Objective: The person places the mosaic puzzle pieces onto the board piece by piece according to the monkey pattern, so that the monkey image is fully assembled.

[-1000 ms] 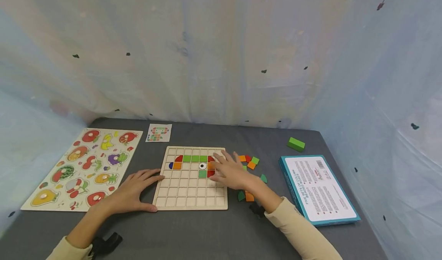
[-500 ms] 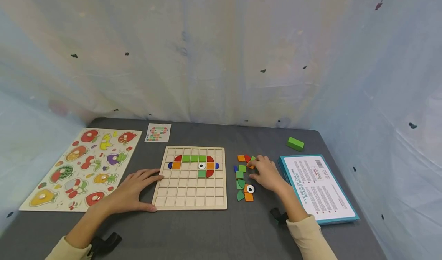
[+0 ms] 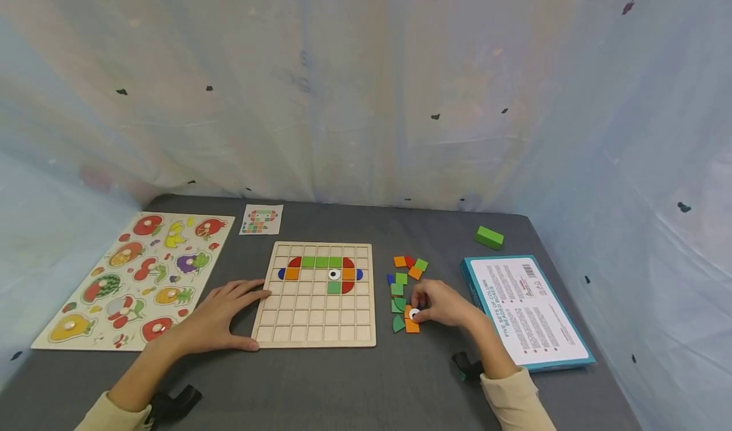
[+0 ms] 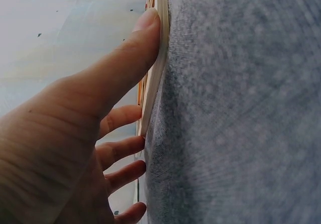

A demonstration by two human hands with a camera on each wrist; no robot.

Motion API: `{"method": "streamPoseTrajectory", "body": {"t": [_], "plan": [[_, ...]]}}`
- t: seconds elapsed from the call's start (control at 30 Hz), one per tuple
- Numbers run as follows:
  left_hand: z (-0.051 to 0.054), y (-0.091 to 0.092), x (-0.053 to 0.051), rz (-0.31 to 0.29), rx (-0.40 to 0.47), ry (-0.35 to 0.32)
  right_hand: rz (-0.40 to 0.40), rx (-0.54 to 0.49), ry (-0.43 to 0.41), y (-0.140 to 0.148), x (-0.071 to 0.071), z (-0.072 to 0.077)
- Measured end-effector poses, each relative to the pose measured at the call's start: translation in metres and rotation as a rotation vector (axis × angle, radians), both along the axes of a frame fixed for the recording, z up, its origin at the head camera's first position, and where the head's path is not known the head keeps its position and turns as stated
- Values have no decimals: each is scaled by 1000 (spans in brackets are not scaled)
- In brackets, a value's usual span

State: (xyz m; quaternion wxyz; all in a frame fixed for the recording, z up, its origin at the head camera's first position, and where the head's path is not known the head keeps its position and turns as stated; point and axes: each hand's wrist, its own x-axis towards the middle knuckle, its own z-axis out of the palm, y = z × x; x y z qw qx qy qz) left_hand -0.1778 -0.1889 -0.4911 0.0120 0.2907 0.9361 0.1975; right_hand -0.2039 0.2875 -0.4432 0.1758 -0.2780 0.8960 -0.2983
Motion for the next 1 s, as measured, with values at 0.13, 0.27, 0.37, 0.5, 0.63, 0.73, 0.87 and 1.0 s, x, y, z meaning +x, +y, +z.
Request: {"method": "streamPoseTrajectory", "body": {"t": [0.13,0.27,0.37,0.5,0.63,0.73,0.87,1.0], "plan": [[0,0,0,-2,7,-5,4,-30,-12,-4,-1,-3],[0,0,1,-6,12,-10,-30,-70,11,-14,-3,-6],[0,1,2,-6,11,-9,-46,-167,17,-27,-8,-7],[1,1,3,-6,15,-5,-51,-360,-27,-56,-17,-8],[0,1,3,-8,18,-5,-120,-517,-100,-89,-25,-12],[0,1,2,-7,21,-1,-137,-535,-74,-112,-32,-12],[1,1,1,-1,20,8,-68,-464,13,-140,-45,-10],[0,1,0,1,12,11,-27,-382,15,-166,-58,-9]]}}
